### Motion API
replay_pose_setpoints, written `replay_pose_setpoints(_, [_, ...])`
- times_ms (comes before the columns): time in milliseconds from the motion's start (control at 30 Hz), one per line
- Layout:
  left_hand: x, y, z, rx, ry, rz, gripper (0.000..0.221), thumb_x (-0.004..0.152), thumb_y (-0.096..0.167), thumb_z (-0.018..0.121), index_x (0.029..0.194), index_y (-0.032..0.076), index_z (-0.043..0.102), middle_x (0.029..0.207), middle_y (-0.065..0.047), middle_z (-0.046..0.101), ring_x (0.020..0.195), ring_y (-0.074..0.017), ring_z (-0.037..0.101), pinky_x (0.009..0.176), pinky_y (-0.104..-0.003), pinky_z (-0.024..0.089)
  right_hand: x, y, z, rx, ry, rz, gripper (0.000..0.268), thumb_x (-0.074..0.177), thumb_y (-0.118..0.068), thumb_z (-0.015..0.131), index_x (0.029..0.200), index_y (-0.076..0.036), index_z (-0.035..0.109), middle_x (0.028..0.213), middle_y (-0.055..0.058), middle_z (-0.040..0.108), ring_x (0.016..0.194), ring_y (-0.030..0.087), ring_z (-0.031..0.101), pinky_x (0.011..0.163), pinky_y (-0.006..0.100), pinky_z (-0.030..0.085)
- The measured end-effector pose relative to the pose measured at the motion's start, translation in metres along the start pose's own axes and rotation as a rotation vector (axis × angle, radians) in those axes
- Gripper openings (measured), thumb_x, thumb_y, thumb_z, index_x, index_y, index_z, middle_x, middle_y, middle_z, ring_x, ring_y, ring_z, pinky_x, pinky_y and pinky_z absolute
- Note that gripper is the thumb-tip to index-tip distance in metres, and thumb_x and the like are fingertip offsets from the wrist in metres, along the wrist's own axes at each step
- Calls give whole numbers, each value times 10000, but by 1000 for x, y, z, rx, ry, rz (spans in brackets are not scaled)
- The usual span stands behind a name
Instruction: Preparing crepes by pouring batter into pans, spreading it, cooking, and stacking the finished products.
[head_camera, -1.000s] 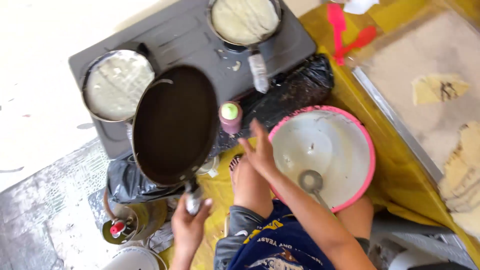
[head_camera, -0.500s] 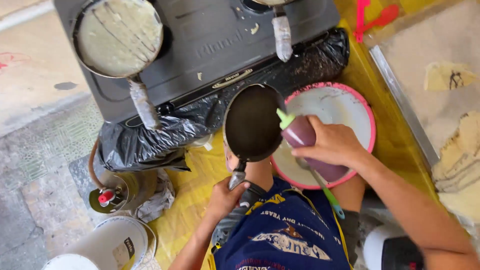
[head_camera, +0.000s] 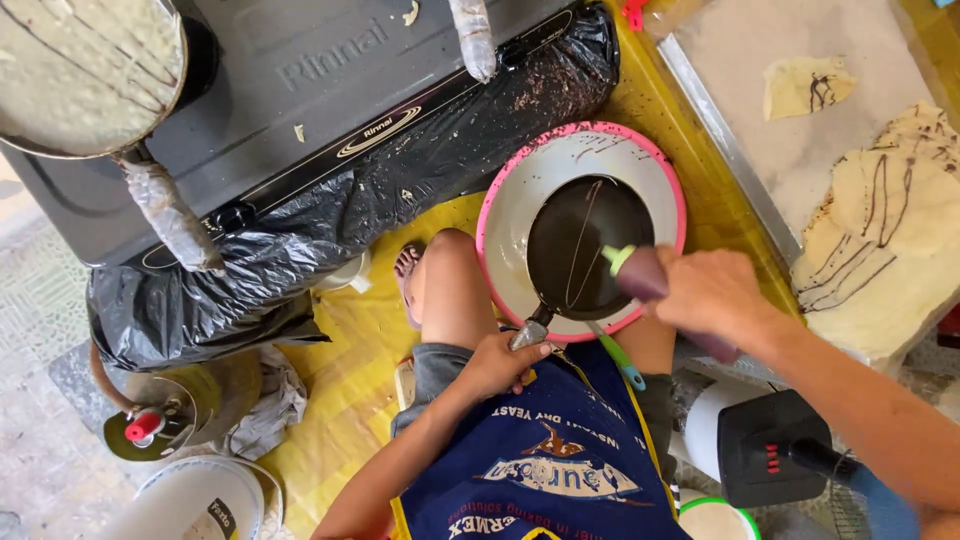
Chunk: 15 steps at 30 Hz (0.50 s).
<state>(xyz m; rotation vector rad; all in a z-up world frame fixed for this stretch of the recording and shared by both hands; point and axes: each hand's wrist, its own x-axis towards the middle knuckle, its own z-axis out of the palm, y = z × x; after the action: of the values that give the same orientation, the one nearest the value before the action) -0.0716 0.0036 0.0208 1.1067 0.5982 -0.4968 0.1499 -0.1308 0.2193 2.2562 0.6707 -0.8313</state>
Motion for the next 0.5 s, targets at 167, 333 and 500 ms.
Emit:
replay_pose_setpoints(167, [-33,36,-11,-47,-35,29,332,920,312,749,858,3,643,596,-55,576,424,-137,514,414,-253,436,-16,11,-4,-94,-24,16,837,765,-706,668,1447,-259,481,1018,34,806,896,267,785,778,369,576])
replay_pose_setpoints(333, [-45,35,-35,-170,-46,69,299,942,283,728,852,26,605,580,-41,551,422,-133,498,397,-251,418,9,12,-17,56,291,161,769,792,-742,621,1363,-227,579,993,62,810,822,293,815,688,369,613])
replay_pose_setpoints(500, [-100,26,-87,-244,335,145,176,872,104,769,934,-11,652,560,-85,598,414,-173,545,420,-286,445,75,-64,-20,1008,897,-335,1018,707,-301,906,1513,-62,332,1300,235,664,1046,400,706,842,453,561])
